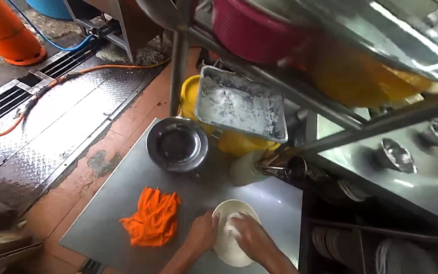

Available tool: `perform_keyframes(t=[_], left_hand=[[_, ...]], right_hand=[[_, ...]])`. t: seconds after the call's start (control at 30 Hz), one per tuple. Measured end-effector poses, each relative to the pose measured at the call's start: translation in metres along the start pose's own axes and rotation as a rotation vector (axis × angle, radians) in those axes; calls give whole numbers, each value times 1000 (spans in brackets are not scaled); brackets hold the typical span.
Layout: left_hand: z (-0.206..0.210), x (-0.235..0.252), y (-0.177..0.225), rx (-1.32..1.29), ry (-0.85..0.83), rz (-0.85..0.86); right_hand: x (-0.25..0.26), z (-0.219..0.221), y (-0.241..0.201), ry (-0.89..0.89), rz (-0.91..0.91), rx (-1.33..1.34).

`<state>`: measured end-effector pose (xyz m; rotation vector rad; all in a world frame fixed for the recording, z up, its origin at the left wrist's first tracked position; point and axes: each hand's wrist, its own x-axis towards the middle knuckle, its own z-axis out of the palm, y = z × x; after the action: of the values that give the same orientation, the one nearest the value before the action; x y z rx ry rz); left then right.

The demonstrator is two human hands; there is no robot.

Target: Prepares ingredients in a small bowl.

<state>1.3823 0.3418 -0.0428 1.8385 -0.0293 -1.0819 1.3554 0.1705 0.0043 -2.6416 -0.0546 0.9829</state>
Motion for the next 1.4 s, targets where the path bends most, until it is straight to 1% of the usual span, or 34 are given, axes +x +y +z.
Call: perform_keyframes(t=[0.03, 0.1, 0.17, 0.23, 0.27, 0.33, 0.4, 0.43, 0.5, 0.57, 0.6, 0.63, 0.7, 0.77, 0.8, 0.83, 0.9, 0.93, 0.97, 1.03, 1.07, 1.1, 1.13, 1.17, 1.2, 1.27, 1.3, 1.33, 1.4], left_hand=[[16, 2, -10, -6, -22, -2], [47, 5, -25, -7, -28, -9], [69, 7, -34, -7, -12, -8], [81, 6, -40, -8, 13, 26], [87, 3, -41, -12, 25, 23], [99, -3, -44, -15, 60, 5], [107, -5, -44, -18, 90, 6], [110, -6, -43, -18, 95, 4], [109, -6, -40, -24, 83, -13], [105, -6, -42, -37, 58, -23], [104, -3, -44, -53, 50, -10], [105, 1, -46, -70, 51, 10], [108, 8, -48, -95, 64, 54], [104, 13, -48, -99, 60, 75], [102, 13, -49, -106, 52, 74], [102, 12, -51, -113, 47, 69], [103, 10, -52, -120, 39, 54], [105, 9, -51, -117, 47, 49], [107, 8, -49, -116, 59, 41], [108, 5, -49, -116, 63, 15], [108, 3, -51, -122, 56, 8], [108, 4, -53, -127, 56, 10], [109, 5, -55, -130, 62, 14], [112, 6, -55, -116, 72, 12], [113, 7, -52, -99, 83, 1], [113, 10, -45, -88, 108, -9], [114, 11, -46, -102, 117, -6], [114, 11, -47, -118, 121, -4], [115, 10, -50, -140, 138, -13]], right_hand=[[-6, 12, 9, 24, -1, 9], [-10, 47, 23, -8, -33, 16], [-19, 78, 40, -100, -170, -38], [-33, 81, 58, -156, -305, -128], [-42, 78, 65, -163, -298, -145], [-52, 85, 72, -125, -163, -124], [-48, 97, 68, -41, 22, -32], [-48, 93, 62, -21, 112, 35], [-53, 71, 51, 34, 277, 206], [-57, 58, 44, 109, 384, 228], [-52, 64, 41, 138, 370, 189], [-46, 79, 42, 147, 292, 143], [-41, 105, 51, 65, 19, 23], [-51, 92, 61, -98, -199, -71], [-56, 83, 67, -115, -243, -102], [-57, 80, 71, -84, -233, -123], [-45, 92, 69, -34, -84, -122], [-39, 100, 62, -11, 2, -88], [-36, 99, 54, -24, 73, -30], [-44, 76, 41, -63, 202, 94], [-48, 65, 37, -44, 285, 118], [-47, 61, 37, -3, 345, 89], [-43, 67, 39, 40, 338, 50], [-38, 80, 43, 64, 258, 34], [-35, 92, 47, 46, 136, 15], [-38, 86, 56, -105, -96, -53], [-42, 78, 60, -148, -153, -65], [-45, 72, 63, -144, -151, -52], [-43, 81, 65, -42, -106, 11]])
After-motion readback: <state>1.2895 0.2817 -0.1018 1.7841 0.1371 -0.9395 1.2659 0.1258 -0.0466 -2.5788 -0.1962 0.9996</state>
